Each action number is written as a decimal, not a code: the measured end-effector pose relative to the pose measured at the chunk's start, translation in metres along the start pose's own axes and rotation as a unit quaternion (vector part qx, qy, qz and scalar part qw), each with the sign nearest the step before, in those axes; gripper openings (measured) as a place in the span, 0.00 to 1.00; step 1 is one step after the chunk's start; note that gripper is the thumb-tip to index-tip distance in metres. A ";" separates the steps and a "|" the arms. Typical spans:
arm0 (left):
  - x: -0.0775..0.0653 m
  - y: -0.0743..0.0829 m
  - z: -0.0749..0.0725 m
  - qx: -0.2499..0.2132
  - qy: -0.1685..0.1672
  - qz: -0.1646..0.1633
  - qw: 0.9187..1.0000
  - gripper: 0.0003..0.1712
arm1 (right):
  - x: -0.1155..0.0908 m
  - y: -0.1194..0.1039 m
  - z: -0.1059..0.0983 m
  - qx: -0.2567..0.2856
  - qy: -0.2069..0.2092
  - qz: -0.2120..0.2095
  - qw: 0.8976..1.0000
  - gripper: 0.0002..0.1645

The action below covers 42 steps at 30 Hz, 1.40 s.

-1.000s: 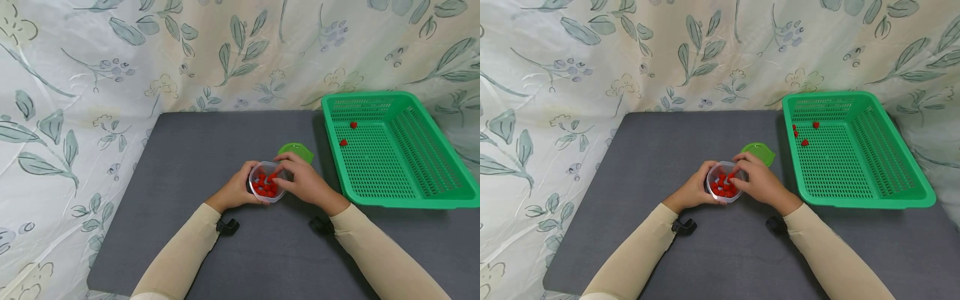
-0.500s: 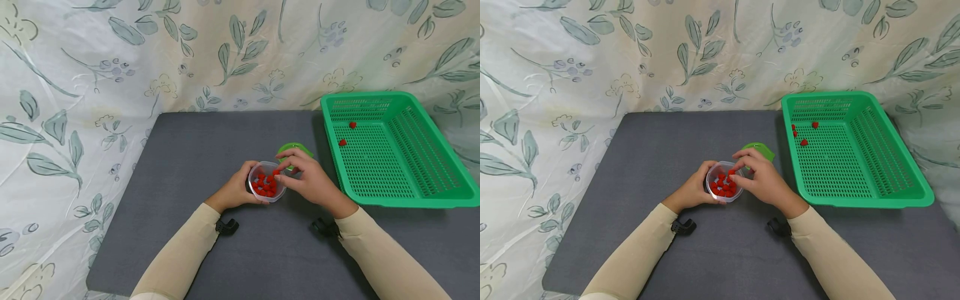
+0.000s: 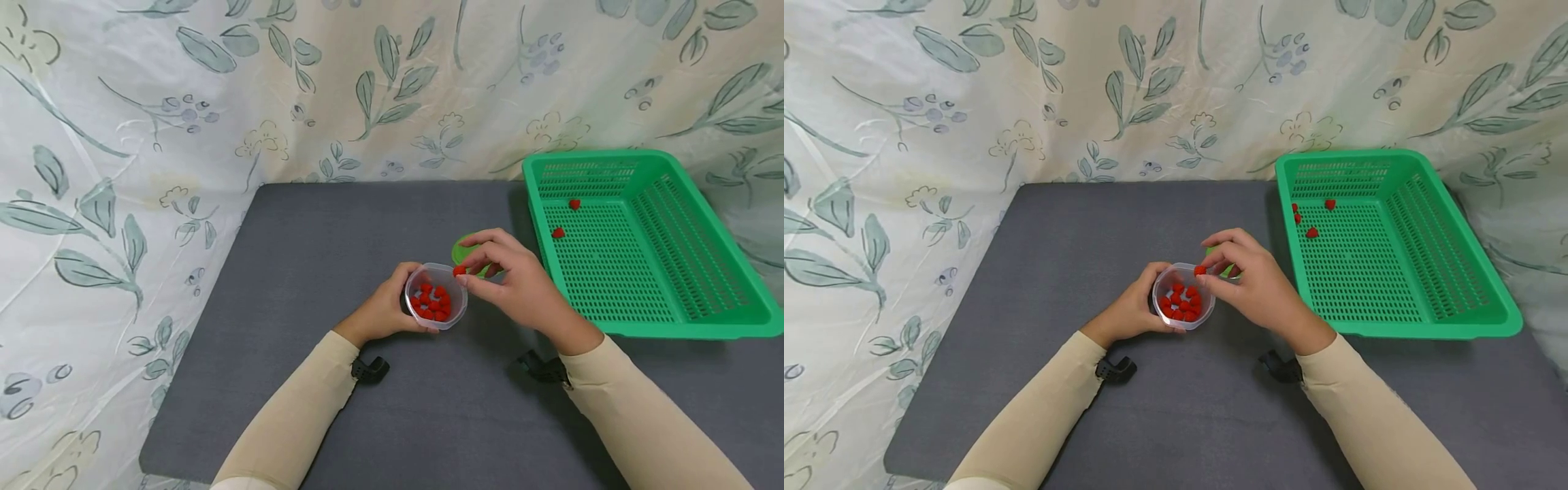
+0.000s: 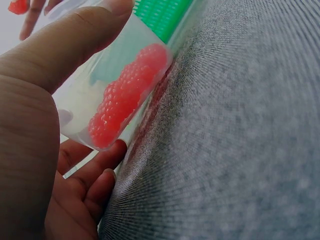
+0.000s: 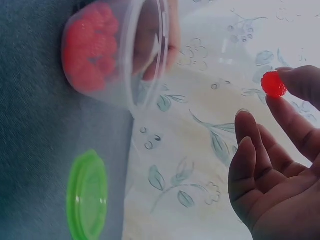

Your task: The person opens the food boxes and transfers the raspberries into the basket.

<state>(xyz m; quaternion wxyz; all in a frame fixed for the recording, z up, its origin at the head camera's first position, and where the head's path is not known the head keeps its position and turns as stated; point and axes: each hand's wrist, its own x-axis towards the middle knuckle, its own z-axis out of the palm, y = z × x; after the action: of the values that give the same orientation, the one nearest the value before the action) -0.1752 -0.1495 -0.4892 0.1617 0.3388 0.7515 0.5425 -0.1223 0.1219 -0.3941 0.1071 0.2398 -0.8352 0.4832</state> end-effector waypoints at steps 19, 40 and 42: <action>0.001 0.001 -0.003 0.005 0.004 -0.003 1.000 0.58 | 0.009 -0.013 -0.049 -0.041 0.035 -0.011 0.998 0.12; 0.002 0.005 -0.004 -0.001 -0.002 -0.009 1.000 0.58 | 0.021 -0.008 -0.094 -0.100 0.070 0.030 0.992 0.08; 0.002 0.005 -0.004 0.000 -0.002 -0.008 1.000 0.58 | 0.022 -0.005 -0.099 -0.106 0.071 0.037 0.991 0.07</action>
<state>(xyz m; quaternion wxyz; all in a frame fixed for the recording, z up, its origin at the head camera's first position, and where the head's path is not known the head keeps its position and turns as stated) -0.1768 -0.1498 -0.4827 0.1678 0.3338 0.7542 0.5401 -0.1438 0.1987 -0.3314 0.1731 0.1605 -0.8803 0.4116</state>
